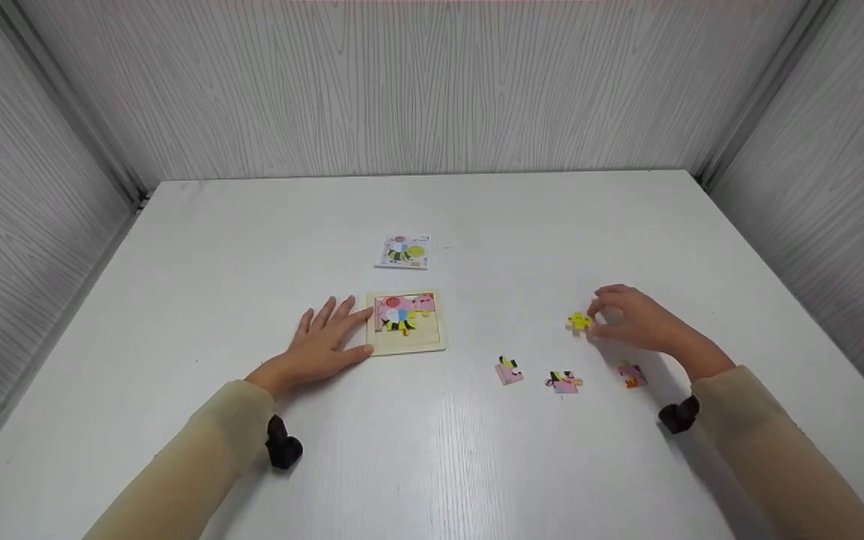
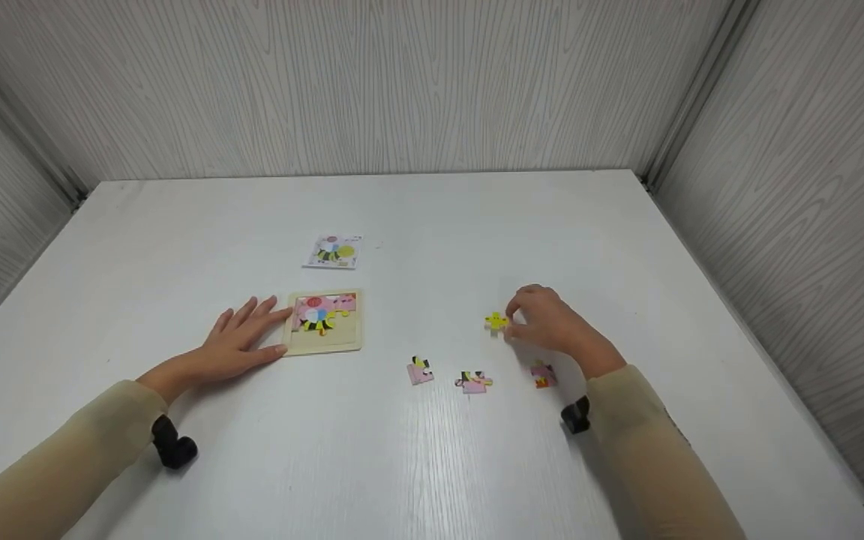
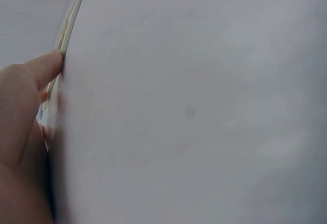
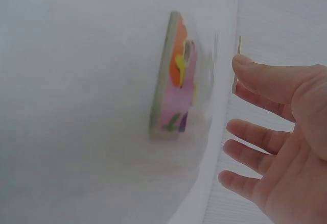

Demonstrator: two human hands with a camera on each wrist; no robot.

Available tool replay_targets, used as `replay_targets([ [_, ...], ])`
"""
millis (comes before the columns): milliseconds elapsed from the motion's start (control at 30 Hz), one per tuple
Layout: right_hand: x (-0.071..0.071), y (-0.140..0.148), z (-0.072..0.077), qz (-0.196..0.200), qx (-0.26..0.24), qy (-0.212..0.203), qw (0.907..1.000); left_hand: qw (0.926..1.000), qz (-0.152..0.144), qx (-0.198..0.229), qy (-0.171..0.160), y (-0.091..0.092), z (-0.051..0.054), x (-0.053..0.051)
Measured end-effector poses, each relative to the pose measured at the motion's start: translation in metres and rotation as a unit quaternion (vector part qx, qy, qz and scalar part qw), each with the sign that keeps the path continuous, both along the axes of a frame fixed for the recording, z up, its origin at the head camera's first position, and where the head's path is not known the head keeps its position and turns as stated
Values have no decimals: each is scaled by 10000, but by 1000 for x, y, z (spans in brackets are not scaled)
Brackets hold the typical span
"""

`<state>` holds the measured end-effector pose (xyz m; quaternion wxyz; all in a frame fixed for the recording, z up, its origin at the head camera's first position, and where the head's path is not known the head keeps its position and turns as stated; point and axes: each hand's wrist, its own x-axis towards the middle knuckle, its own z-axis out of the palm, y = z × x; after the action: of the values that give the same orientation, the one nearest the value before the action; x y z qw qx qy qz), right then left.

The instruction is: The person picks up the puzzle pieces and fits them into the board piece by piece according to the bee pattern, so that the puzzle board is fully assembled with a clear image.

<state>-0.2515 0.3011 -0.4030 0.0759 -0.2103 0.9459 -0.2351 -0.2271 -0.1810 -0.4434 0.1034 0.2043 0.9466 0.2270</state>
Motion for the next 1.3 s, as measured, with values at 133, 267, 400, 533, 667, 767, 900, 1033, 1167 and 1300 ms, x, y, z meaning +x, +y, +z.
replay_targets([
  [133, 0, -9, 1, 26, -55, 14, 10000, 10000, -5, -21, 3, 0, -1, 0],
  [267, -2, -19, 1, 1, -67, -14, 10000, 10000, -3, -24, -21, 0, -1, -1],
  [400, -4, -30, 0, -33, -54, -53, 10000, 10000, -5, 2, -50, -1, -2, -1],
  [533, -6, -42, 1, 110, -132, 41, 9998, 10000, 30, 3, -61, -2, -2, -1],
  [667, -8, -56, 3, 277, -209, 88, 9994, 10000, 46, 49, -68, -1, -2, -1],
  [767, -9, -66, 4, 327, -201, 54, 9992, 9999, 32, 90, -85, -1, -2, -1],
  [900, -11, -77, 4, 358, -112, -8, 9993, 9999, 24, 89, -112, 0, -3, -1],
  [1033, -12, -87, 3, 431, -161, -23, 9989, 9999, 20, 103, -89, 0, -2, -2],
  [1167, -14, -98, 4, 407, -163, -81, 9990, 9999, 32, 85, -62, -1, -2, -3],
  [1300, -16, -110, 3, 443, -75, -147, 9989, 9999, 32, 52, -126, -1, -2, -2],
])
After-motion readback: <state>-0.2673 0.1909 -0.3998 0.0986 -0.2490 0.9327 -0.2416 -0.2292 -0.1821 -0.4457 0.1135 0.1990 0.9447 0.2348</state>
